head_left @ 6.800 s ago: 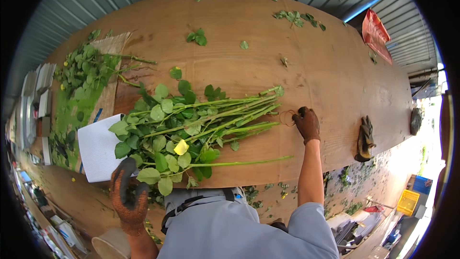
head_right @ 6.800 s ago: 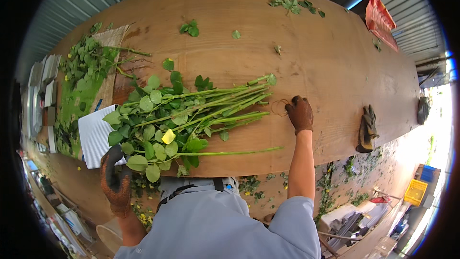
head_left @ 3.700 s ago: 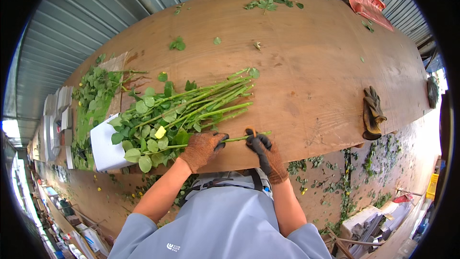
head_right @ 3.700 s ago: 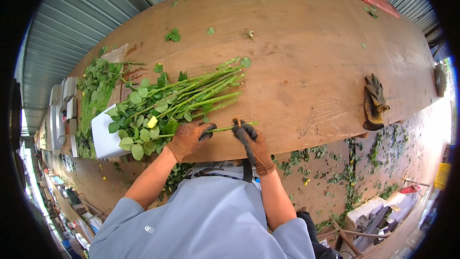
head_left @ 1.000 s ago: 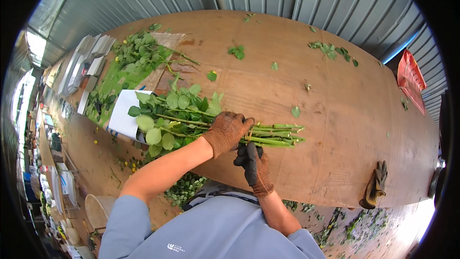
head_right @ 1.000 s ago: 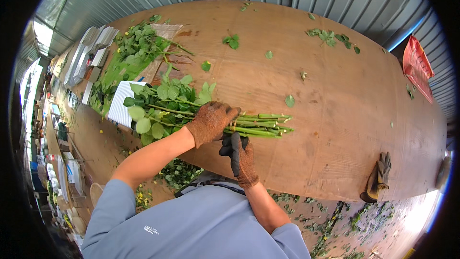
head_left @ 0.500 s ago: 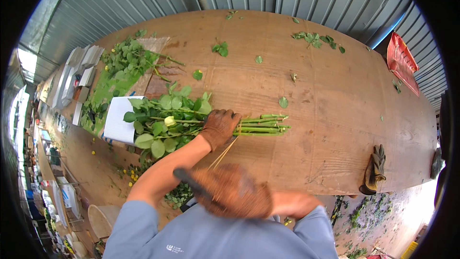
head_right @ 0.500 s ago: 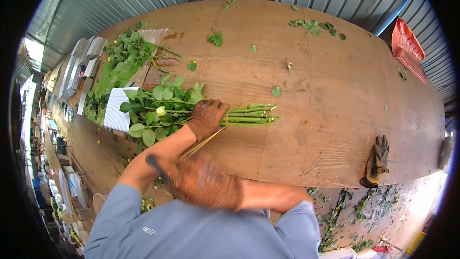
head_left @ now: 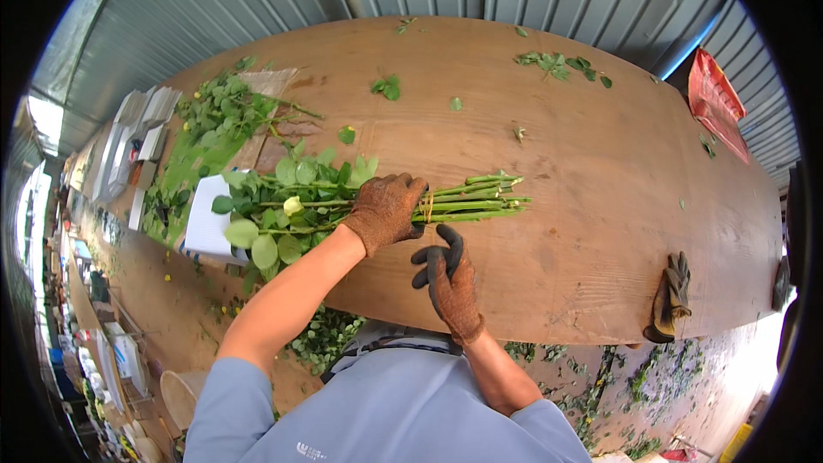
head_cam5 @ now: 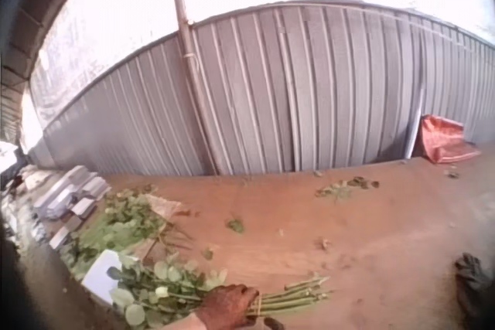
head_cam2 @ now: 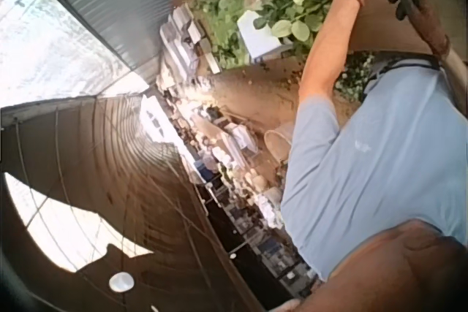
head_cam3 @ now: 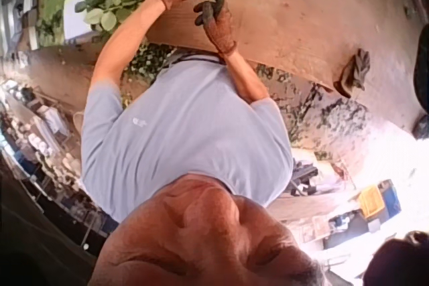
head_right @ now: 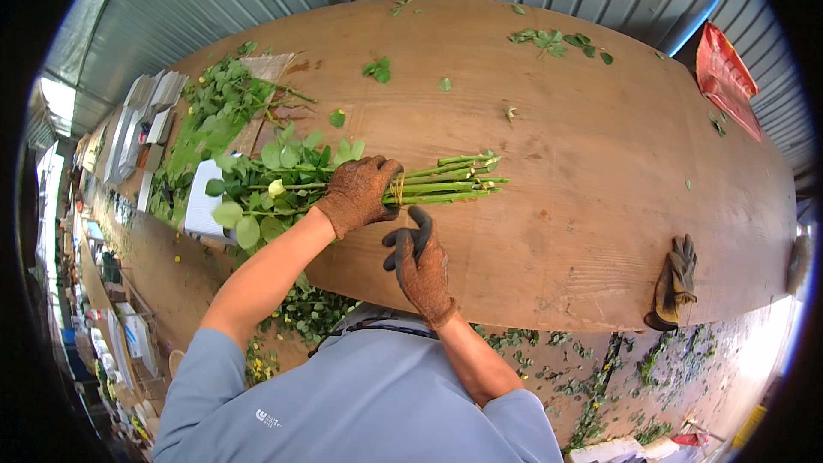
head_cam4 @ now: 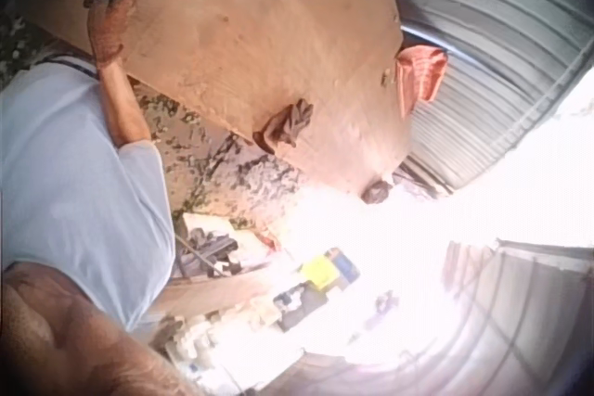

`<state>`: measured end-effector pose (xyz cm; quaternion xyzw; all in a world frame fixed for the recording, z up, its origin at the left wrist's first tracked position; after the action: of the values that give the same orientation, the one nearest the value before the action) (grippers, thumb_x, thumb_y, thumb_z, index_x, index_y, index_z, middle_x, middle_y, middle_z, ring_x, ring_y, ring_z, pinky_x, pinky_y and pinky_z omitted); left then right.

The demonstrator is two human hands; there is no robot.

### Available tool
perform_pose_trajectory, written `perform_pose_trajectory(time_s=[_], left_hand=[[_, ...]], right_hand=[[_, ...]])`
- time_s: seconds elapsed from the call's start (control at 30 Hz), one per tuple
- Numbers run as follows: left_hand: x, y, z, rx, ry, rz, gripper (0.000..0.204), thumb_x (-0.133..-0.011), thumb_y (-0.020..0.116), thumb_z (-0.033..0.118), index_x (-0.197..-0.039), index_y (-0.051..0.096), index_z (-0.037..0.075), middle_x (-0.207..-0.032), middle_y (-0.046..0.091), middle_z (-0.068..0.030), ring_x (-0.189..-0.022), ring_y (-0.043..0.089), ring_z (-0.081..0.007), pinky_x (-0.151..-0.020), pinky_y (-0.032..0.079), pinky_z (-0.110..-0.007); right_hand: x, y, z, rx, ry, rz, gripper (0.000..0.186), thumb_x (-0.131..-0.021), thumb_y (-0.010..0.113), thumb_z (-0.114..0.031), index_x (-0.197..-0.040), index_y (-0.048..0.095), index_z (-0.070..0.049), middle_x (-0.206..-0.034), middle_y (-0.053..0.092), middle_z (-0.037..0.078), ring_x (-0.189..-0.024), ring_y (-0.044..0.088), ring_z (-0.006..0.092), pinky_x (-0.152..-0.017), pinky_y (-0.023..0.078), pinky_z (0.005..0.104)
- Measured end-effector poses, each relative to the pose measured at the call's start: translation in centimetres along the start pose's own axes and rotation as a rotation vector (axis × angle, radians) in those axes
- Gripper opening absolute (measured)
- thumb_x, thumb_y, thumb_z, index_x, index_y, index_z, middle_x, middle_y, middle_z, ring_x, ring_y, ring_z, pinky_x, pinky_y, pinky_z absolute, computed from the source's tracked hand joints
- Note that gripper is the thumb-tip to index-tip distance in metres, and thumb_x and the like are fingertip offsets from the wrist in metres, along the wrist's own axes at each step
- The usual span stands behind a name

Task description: The person arranges yellow roses into a white box, trims stems with shears, and bundles greenery with rubber bands. They place the box on a table, adjust the arrangement, and hand it to another person. The person then repeats the process with another set of roses and greenery.

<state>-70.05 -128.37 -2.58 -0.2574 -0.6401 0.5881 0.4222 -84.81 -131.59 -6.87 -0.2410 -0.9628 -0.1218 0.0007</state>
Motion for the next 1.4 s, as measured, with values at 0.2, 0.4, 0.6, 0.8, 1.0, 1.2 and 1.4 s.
perform_pose_trajectory(time_s=[0.2, 0.4, 0.6, 0.8, 1.0, 1.2, 1.4], left_hand=[[-2.6, 2.0, 0.1, -0.02, -0.066, -0.041, 0.074, -0.069, 0.089, 0.044, -0.126, 0.057, 0.01, -0.119, 0.063, -0.014, -0.113, 0.064, -0.0325, -0.091, 0.056, -0.044], [-1.5, 1.6, 0.7, -0.049, -0.029, -0.013, 0.071, -0.072, 0.086, 0.043, -0.128, 0.056, 0.011, -0.121, 0.063, -0.0144, -0.112, 0.064, -0.0321, -0.092, 0.056, -0.045], [-0.6, 0.4, 1.4, -0.059, -0.013, 0.021, 0.077, -0.071, 0.087, 0.044, -0.135, 0.055, 0.015, -0.121, 0.063, -0.0144, -0.111, 0.064, -0.0316, -0.09, 0.057, -0.044], [-0.8, 0.5, 1.7, -0.059, 0.006, -0.004, 0.08, -0.072, 0.087, 0.046, -0.139, 0.053, 0.021, -0.119, 0.064, -0.012, -0.11, 0.065, -0.0301, -0.089, 0.057, -0.043], [0.7, 1.5, 2.6, -0.018, 0.069, 0.025, 0.075, -0.068, 0.089, 0.041, -0.133, 0.056, 0.021, -0.115, 0.063, -0.0113, -0.106, 0.065, -0.0321, -0.087, 0.057, -0.046], [2.1, 2.3, 3.2, 0.029, 0.11, 0.096, 0.074, -0.066, 0.089, 0.035, -0.132, 0.058, 0.021, -0.112, 0.062, -0.0109, -0.103, 0.064, -0.0316, -0.085, 0.055, -0.046], [2.4, 2.7, 3.5, 0.003, 0.117, 0.108, 0.074, -0.065, 0.09, 0.036, -0.131, 0.059, 0.021, -0.11, 0.061, -0.0096, -0.104, 0.063, -0.0306, -0.085, 0.054, -0.046]], right_hand=[[4.4, 1.6, -6.2, 0.097, 0.003, -0.079, 0.03, -0.102, 0.049, -0.006, -0.129, 0.05, 0.007, -0.081, 0.066, 0.009, -0.061, 0.062, 0.0129, -0.058, 0.052, 0.0296], [1.4, -5.4, -1.3, -0.302, 0.102, 0.155, 0.034, -0.107, 0.052, -0.024, -0.124, 0.056, 0.004, -0.088, 0.064, 0.009, -0.072, 0.063, 0.0156, -0.068, 0.054, 0.0296], [0.8, -3.5, 0.4, -0.425, 0.113, 0.091, 0.034, -0.105, 0.057, -0.023, -0.125, 0.055, 0.003, -0.089, 0.064, 0.009, -0.072, 0.063, 0.0165, -0.069, 0.054, 0.0297], [6.6, 1.9, -4.9, 0.079, -0.007, -0.258, 0.026, -0.106, 0.05, -0.014, -0.125, 0.058, 0.002, -0.097, 0.069, 0.01, -0.078, 0.066, 0.0149, -0.073, 0.056, 0.0304], [3.3, -7.8, -3.5, -0.621, 0.076, 0.207, 0.026, -0.103, 0.055, -0.019, -0.119, 0.06, 0.001, -0.1, 0.067, 0.014, -0.073, 0.064, 0.0197, -0.07, 0.055, 0.0346], [0.5, -10.8, 1.0, -1.397, 0.274, 0.122, 0.025, -0.1, 0.055, -0.029, -0.11, 0.064, -0.008, -0.101, 0.066, 0.008, -0.073, 0.06, 0.0163, -0.072, 0.055, 0.038], [0.4, -12.6, 0.4, -1.126, 0.236, 0.206, 0.032, -0.103, 0.051, -0.034, -0.106, 0.065, -0.005, -0.104, 0.068, 0.01, -0.073, 0.063, 0.0172, -0.07, 0.053, 0.0377]])
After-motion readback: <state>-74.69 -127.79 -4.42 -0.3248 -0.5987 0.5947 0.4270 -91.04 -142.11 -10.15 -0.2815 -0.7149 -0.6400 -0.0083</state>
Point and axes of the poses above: each hand's wrist, its own x-axis away from the middle knuckle, its own y-axis out of the palm, z = x × y, the point moved 9 cm from there along -x, towards the middle knuckle
